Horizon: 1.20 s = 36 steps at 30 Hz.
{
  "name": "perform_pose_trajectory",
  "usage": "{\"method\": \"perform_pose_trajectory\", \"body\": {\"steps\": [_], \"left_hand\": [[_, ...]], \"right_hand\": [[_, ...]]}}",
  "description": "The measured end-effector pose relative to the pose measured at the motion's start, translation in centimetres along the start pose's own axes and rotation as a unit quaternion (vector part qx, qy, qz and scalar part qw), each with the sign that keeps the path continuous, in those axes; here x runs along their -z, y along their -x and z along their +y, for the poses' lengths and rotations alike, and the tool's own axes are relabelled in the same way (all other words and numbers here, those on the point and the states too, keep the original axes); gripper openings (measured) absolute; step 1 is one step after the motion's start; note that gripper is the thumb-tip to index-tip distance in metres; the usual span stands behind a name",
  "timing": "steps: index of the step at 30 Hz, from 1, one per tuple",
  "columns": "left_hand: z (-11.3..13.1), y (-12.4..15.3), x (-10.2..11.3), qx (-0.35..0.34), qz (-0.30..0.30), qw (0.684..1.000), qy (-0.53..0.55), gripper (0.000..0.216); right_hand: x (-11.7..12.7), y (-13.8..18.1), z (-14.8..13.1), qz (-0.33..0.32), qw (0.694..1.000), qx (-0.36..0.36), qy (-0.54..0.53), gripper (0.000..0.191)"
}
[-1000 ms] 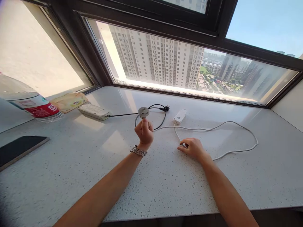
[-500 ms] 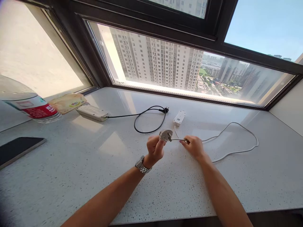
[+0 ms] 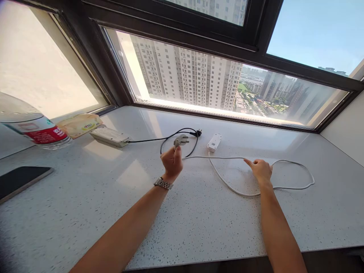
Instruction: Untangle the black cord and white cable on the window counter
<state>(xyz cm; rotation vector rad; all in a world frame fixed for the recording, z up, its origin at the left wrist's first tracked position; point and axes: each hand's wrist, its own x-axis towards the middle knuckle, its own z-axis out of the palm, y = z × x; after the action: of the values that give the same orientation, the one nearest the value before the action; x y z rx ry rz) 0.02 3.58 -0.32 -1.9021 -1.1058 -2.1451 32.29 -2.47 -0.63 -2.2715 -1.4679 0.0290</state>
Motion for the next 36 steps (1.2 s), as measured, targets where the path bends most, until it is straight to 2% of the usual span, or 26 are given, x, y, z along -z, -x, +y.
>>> {"method": "perform_pose_trajectory", "body": {"steps": [3,6,10,13,15,17,20,22,24,27,29,33,36], "left_hand": [[-1.2,-0.6,0.5,0.031,0.048,0.998,0.012,0.053],[-1.7,-0.8,0.7,0.052,0.063,0.996,0.034,0.056],[-0.3,0.7,-0.3,0.142,0.012,0.983,0.114,0.054],[2.1,2.6,-1.8,0.174,-0.049,0.969,0.166,0.052],[3.7,3.6,-2.5,0.176,-0.081,0.963,0.185,0.051],[5.0,4.2,-2.8,0.177,-0.107,0.958,0.197,0.051],[6.2,4.6,-2.9,0.17,-0.137,0.954,0.204,0.049],[6.5,4.7,-2.9,0.157,-0.16,0.952,0.208,0.047],[6.6,4.8,-2.9,0.14,-0.185,0.949,0.212,0.046],[6.5,5.1,-2.9,0.119,-0.217,0.944,0.219,0.045],[6.5,5.3,-2.9,0.106,-0.244,0.94,0.215,0.045],[6.3,5.6,-3.0,0.082,-0.328,0.924,0.18,0.042],[6.3,5.6,-3.0,0.12,-0.316,0.93,0.145,0.04]], "right_hand": [[-0.2,-0.5,0.3,-0.011,1.0,0.015,0.01,0.066],[-0.7,-0.8,-0.2,0.011,1.0,0.022,0.009,0.066],[-1.5,0.0,-2.1,0.066,0.995,-0.025,-0.071,0.064],[-2.4,1.6,-4.2,0.102,0.965,-0.014,-0.241,0.056],[-3.0,2.9,-5.8,0.084,0.921,0.038,-0.379,0.049],[-3.6,4.4,-7.3,0.04,0.869,0.089,-0.485,0.041],[-4.2,6.4,-9.3,-0.016,0.825,0.159,-0.542,0.033],[-4.4,7.3,-9.9,-0.024,0.823,0.203,-0.53,0.034],[-4.7,7.6,-10.1,-0.012,0.836,0.222,-0.502,0.039],[-5.1,7.3,-9.7,0.023,0.856,0.194,-0.479,0.048],[-5.4,6.8,-9.4,0.025,0.853,0.171,-0.493,0.052],[-5.5,6.7,-9.4,-0.041,0.809,0.151,-0.567,0.055],[-5.1,7.1,-9.8,-0.079,0.768,0.185,-0.608,0.046]]}}
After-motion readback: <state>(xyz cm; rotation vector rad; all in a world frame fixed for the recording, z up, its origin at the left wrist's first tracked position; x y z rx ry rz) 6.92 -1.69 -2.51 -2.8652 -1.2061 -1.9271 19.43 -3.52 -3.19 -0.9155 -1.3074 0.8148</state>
